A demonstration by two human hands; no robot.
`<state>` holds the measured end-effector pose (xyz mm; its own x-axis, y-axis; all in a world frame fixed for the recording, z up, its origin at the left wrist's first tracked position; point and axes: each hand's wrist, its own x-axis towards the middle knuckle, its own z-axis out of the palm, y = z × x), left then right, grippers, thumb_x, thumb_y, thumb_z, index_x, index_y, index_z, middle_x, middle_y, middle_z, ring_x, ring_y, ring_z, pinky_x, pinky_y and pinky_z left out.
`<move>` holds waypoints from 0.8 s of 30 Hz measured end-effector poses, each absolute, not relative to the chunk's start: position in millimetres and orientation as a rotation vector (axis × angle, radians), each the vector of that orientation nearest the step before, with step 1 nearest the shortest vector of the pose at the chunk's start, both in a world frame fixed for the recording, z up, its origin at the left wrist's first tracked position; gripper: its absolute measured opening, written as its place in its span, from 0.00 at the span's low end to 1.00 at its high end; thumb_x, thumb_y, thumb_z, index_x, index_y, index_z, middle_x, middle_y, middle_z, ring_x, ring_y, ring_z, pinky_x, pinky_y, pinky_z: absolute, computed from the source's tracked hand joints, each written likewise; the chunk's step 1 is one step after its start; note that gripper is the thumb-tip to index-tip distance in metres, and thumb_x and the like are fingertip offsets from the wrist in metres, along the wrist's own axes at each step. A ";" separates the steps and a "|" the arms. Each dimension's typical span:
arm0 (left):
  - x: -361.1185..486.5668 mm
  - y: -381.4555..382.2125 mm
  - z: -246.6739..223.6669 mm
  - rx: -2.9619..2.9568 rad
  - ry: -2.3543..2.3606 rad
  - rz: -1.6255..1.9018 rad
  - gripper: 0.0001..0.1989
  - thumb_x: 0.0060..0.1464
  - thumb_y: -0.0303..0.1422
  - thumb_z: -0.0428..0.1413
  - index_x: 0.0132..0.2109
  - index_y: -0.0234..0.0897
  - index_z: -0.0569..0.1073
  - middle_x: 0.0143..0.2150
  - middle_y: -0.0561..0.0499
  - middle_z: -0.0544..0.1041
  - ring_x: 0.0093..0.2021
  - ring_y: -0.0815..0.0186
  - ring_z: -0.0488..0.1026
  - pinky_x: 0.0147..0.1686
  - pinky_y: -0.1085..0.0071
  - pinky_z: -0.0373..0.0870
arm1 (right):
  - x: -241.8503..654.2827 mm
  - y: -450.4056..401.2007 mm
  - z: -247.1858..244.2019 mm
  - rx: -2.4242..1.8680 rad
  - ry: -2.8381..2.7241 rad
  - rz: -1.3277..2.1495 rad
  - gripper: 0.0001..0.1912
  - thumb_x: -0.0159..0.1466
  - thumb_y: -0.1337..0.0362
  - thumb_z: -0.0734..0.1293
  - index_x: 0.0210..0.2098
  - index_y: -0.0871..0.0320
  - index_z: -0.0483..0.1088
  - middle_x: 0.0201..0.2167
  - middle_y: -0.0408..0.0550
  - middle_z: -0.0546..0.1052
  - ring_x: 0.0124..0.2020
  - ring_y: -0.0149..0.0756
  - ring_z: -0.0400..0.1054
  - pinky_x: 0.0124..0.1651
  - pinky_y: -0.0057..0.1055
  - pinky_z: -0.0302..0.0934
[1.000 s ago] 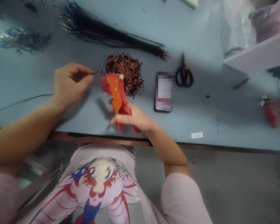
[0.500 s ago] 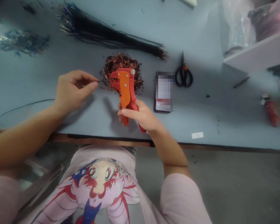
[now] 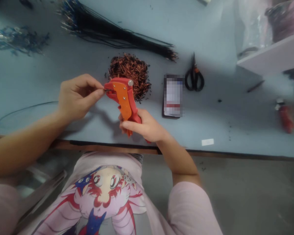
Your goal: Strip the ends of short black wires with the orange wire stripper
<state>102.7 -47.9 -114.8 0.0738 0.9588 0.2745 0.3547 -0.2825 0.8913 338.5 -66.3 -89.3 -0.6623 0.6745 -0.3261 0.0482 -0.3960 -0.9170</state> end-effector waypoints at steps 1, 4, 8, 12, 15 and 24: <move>102.9 -48.1 -114.8 1.709 1.309 1.208 0.04 0.59 0.36 0.59 0.35 0.43 0.75 0.32 0.53 0.77 0.29 0.67 0.71 0.28 0.65 0.64 | 338.3 -66.5 -89.3 -0.988 -1.411 2.110 0.16 0.63 0.57 0.73 0.40 0.61 0.68 0.31 0.46 0.74 0.29 0.32 0.71 0.30 0.28 0.70; 103.2 -48.5 -114.9 1.713 1.307 1.205 0.05 0.59 0.36 0.59 0.35 0.42 0.76 0.32 0.53 0.77 0.29 0.68 0.71 0.28 0.66 0.64 | 337.7 -66.7 -89.3 -1.006 -1.398 2.121 0.16 0.63 0.55 0.72 0.40 0.62 0.68 0.29 0.46 0.74 0.27 0.32 0.71 0.28 0.28 0.70; 103.2 -48.9 -114.6 1.733 1.312 1.199 0.07 0.60 0.39 0.59 0.35 0.43 0.75 0.32 0.53 0.76 0.30 0.67 0.71 0.28 0.66 0.64 | 337.4 -66.5 -89.2 -1.016 -1.399 2.131 0.16 0.64 0.54 0.72 0.39 0.61 0.68 0.27 0.45 0.74 0.25 0.32 0.72 0.26 0.28 0.71; 103.0 -48.8 -114.5 1.729 1.310 1.191 0.08 0.60 0.40 0.59 0.35 0.42 0.75 0.32 0.52 0.76 0.29 0.68 0.70 0.28 0.66 0.65 | 337.4 -66.4 -89.3 -1.004 -1.388 2.140 0.16 0.64 0.55 0.71 0.38 0.61 0.68 0.27 0.45 0.74 0.25 0.32 0.71 0.25 0.28 0.70; 103.2 -48.6 -114.5 1.718 1.321 1.186 0.08 0.59 0.39 0.59 0.35 0.41 0.75 0.31 0.52 0.76 0.29 0.68 0.70 0.28 0.67 0.65 | 337.1 -66.5 -89.5 -1.007 -1.393 2.149 0.16 0.64 0.54 0.71 0.37 0.61 0.67 0.26 0.44 0.73 0.24 0.31 0.71 0.24 0.28 0.70; 104.3 -47.5 -117.0 1.704 1.360 1.147 0.03 0.55 0.33 0.58 0.33 0.40 0.74 0.30 0.53 0.76 0.28 0.68 0.69 0.29 0.67 0.68 | 329.9 -68.2 -95.6 -1.057 -1.319 2.175 0.20 0.64 0.51 0.70 0.28 0.58 0.63 0.19 0.38 0.68 0.18 0.28 0.64 0.21 0.28 0.66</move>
<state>104.3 -47.5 -117.0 0.0722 0.9713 0.2268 0.3872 -0.2369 0.8911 329.9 -68.2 -95.6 -0.6424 0.6522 -0.4025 0.0559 -0.4840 -0.8733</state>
